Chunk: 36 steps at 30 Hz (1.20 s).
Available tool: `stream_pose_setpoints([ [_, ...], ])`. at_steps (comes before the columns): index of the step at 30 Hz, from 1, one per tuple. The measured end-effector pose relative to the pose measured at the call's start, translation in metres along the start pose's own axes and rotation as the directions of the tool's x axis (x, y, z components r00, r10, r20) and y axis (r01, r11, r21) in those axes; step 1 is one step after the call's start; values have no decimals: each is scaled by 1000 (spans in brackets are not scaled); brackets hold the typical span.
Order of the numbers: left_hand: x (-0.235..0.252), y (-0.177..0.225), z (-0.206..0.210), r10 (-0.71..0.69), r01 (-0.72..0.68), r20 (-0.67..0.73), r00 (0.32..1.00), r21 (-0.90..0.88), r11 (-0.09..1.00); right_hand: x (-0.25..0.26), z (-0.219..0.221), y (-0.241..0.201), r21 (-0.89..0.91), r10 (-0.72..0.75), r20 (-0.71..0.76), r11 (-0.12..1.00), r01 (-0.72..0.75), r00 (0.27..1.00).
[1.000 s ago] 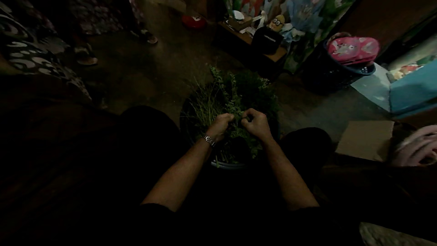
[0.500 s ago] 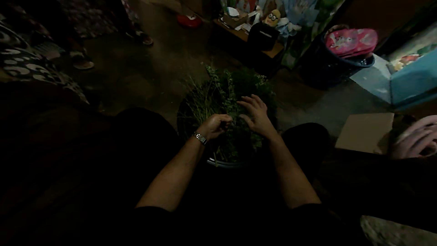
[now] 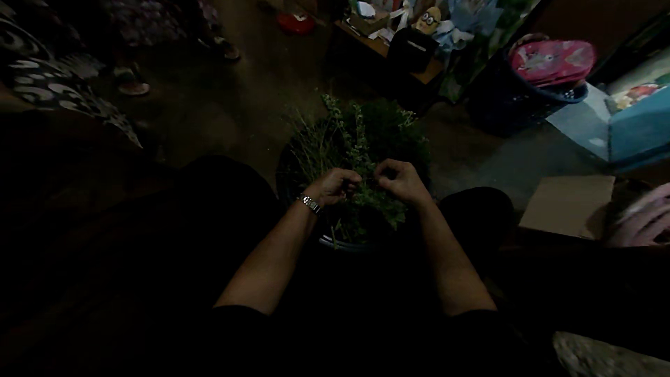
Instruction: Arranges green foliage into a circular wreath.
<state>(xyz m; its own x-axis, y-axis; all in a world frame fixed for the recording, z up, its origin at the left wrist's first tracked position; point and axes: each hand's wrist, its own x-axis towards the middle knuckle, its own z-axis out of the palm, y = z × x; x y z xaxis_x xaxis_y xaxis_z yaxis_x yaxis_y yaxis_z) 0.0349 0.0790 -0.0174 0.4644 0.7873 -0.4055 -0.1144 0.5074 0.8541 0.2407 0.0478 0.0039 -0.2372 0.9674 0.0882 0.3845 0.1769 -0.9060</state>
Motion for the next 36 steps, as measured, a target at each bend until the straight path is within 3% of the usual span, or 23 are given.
stream_pose_setpoints([
  [10, 4, 2, -16, 90, -90, 0, 996, 75, 993, 0, -31, 5, -43, 47, -112, 998, -52, 993],
  [13, 9, 2, -19, 57, -49, -97, 994, 86, 995, -1, -39, 6, -44, 62, -175, 997, -71, 983],
  [15, 8, 7, -23, 74, -28, -211, 975, 210, 977, -2, -50, 10, -11, 72, -251, 997, -77, 965],
  [17, 6, 12, -25, 149, 19, -295, 944, 498, 867, 1, -54, 16, -69, 59, -288, 994, -82, 956],
  [19, 8, 11, -27, 197, 68, -298, 934, 690, 720, 7, -46, 20, -261, 93, -224, 953, -152, 970],
  [22, 24, -6, -35, 256, 149, -337, 906, 820, 553, 24, -23, 38, -505, 263, -82, 821, -268, 961],
  [25, 42, -24, -34, 321, 200, -322, 891, 912, 358, 38, -12, 50, -536, 318, -31, 795, -284, 948],
  [27, 50, -38, -25, 343, 145, -242, 908, 948, 283, 41, -12, 51, -558, 339, 1, 781, -281, 941],
  [29, 54, -54, -17, 261, 127, -190, 947, 963, 239, 42, -9, 50, -579, 388, 33, 759, -299, 921],
  [33, 56, -71, -8, 0, 236, -239, 971, 962, 136, 43, 7, 52, -605, 449, 73, 730, -319, 890],
  [36, 58, -73, -7, -34, 269, -266, 963, 957, 107, 49, 18, 60, -629, 447, 99, 721, -292, 889],
])
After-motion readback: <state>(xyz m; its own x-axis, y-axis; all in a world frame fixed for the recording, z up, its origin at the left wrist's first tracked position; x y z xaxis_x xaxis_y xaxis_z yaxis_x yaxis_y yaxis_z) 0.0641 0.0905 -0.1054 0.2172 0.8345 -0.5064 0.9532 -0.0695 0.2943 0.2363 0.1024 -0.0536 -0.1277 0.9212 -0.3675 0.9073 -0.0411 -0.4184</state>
